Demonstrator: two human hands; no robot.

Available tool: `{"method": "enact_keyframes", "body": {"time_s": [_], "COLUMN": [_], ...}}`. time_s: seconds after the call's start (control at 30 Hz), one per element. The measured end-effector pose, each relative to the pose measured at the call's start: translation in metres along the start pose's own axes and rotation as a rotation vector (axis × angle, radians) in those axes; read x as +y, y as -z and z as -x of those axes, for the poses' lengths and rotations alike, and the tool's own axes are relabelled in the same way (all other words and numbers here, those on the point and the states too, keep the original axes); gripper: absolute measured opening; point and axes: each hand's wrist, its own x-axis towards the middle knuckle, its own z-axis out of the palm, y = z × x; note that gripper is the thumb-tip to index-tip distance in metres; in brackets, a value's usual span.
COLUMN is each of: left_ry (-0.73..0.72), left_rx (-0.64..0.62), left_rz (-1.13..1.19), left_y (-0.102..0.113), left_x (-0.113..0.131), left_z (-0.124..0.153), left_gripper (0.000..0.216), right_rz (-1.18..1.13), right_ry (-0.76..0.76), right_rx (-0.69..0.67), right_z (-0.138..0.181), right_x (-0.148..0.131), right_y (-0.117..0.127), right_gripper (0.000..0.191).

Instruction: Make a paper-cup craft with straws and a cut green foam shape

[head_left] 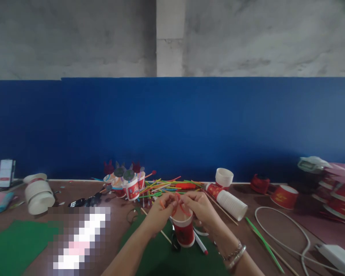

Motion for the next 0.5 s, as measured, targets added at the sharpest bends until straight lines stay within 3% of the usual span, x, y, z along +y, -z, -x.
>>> {"method": "enact_keyframes", "body": {"time_s": [0.3, 0.5], "left_ry": [0.077, 0.107], "left_rx": [0.044, 0.081], "left_rz": [0.068, 0.064], "left_y": [0.007, 0.008], "left_x": [0.008, 0.005], "left_z": [0.000, -0.001], "left_gripper": [0.034, 0.033], "right_rz": [0.151, 0.411], "right_ry": [0.104, 0.175], "right_rx": [-0.020, -0.001], "right_z": [-0.008, -0.006], "right_x": [0.006, 0.012], "right_y": [0.010, 0.020], "right_gripper": [0.037, 0.030]}}
